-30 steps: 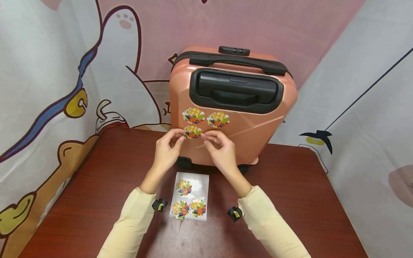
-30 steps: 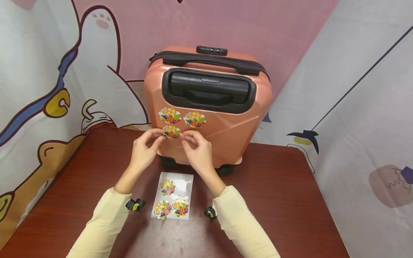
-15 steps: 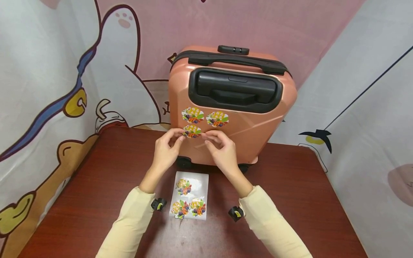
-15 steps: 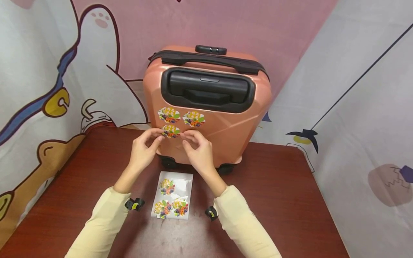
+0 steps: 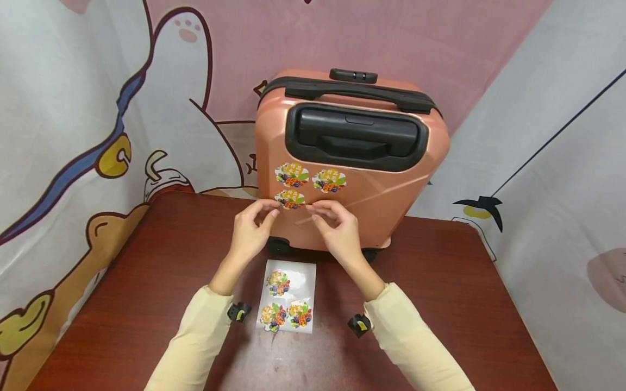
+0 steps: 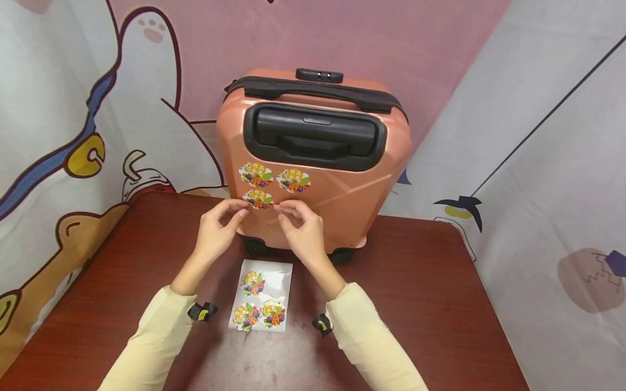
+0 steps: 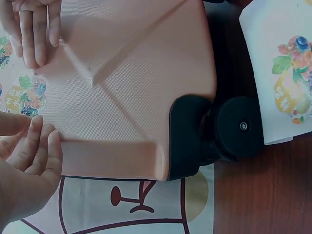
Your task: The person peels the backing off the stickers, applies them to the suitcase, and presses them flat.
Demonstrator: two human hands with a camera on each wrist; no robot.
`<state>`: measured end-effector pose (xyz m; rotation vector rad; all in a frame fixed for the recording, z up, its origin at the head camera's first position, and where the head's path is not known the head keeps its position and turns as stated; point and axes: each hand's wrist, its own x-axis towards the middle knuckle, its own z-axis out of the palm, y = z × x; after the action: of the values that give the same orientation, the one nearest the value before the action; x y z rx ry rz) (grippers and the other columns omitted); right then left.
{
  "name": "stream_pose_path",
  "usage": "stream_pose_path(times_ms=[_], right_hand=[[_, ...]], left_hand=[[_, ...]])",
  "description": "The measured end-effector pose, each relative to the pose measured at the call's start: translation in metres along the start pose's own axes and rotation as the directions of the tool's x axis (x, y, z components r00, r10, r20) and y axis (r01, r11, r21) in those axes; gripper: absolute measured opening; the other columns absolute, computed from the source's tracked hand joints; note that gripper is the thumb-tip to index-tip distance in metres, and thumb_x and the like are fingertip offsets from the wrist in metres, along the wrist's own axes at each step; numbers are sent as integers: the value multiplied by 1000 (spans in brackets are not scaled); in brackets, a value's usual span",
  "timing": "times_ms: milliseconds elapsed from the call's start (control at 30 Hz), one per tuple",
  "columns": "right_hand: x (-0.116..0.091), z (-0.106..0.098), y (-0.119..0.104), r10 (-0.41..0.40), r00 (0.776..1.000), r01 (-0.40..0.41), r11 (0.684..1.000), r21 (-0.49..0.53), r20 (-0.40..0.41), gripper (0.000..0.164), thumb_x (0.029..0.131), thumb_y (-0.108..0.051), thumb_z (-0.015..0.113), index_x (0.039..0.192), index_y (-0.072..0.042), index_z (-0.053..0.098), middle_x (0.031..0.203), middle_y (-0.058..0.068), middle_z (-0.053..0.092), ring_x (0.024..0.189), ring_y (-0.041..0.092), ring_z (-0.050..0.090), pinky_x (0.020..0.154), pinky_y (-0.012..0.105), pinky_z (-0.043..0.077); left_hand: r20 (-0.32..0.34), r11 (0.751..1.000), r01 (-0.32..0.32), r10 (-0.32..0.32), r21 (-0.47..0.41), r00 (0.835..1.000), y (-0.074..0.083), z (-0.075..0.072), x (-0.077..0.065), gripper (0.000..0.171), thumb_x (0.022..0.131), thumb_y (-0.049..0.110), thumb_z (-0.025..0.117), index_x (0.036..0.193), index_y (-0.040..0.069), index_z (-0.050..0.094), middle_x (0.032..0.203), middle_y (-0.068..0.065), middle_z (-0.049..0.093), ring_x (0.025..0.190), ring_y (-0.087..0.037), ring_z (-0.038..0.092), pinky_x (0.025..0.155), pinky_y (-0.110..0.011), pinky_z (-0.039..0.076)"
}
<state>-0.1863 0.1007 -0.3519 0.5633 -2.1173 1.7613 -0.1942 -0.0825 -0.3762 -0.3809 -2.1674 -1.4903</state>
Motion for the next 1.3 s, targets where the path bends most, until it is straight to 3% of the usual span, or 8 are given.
stream_pose_path(times_ms=[233, 333, 467, 767, 867, 1067, 1300], right_hand=[[-8, -1, -9, 77, 996, -78, 997, 21, 38, 14, 80, 12, 60, 94, 13, 59, 94, 27, 63, 86, 38, 62, 77, 35, 50], [-14, -1, -15, 112, 992, -113, 993, 13, 51, 15, 80, 14, 58, 95, 17, 57, 94, 32, 61, 84, 43, 60, 74, 30, 51], [-24, -2, -7, 149, 987, -150, 989, 12, 60, 16, 80, 14, 57, 96, 16, 57, 92, 32, 60, 81, 45, 60, 69, 20, 49], [-48, -2, 19, 272, 959, -272, 962, -13, 74, 17, 79, 15, 57, 96, 15, 58, 88, 29, 61, 79, 42, 60, 67, 20, 50], [-55, -4, 31, 306, 949, -303, 952, -53, 79, 17, 77, 13, 59, 94, 12, 60, 87, 28, 62, 76, 36, 61, 62, 19, 48], [-73, -9, 78, 388, 917, -377, 919, -117, 96, 14, 79, 5, 64, 93, 4, 63, 81, 17, 64, 66, 22, 60, 53, 21, 46], [-88, -12, 107, 429, 898, -408, 894, -188, 92, 16, 75, 3, 69, 90, 2, 65, 74, 8, 62, 61, 21, 58, 52, 27, 48]], left_hand=[[18, 1000, 30, -30, 4, 999, -6, -1, -7, 9, 85, 2, 61, 93, 2, 66, 83, -7, 66, 69, -16, 54, 60, -28, 43], [20, 999, 47, -47, -10, 999, -10, -2, -12, 9, 85, 2, 61, 93, 2, 66, 82, -8, 65, 70, -16, 54, 61, -31, 44], [28, 997, 78, -77, -19, 997, -16, -3, -19, 10, 85, 3, 62, 95, 1, 65, 82, -8, 65, 73, -16, 56, 61, -30, 44], [66, 988, 152, -152, 12, 986, -31, -4, -37, 12, 85, 4, 63, 96, 1, 65, 83, -8, 65, 75, -19, 57, 63, -26, 43], [97, 982, 188, -189, 22, 977, -38, -5, -44, 13, 84, 4, 63, 97, 0, 64, 85, -9, 65, 80, -21, 59, 67, -31, 47], [180, 970, 232, -243, 76, 953, -55, -6, -57, 16, 84, 6, 64, 99, 0, 63, 84, -10, 66, 81, -25, 63, 74, -39, 50], [243, 942, 309, -333, 131, 911, -76, -6, -75, 15, 82, 5, 66, 96, 2, 64, 83, -8, 65, 79, -24, 63, 73, -38, 50]])
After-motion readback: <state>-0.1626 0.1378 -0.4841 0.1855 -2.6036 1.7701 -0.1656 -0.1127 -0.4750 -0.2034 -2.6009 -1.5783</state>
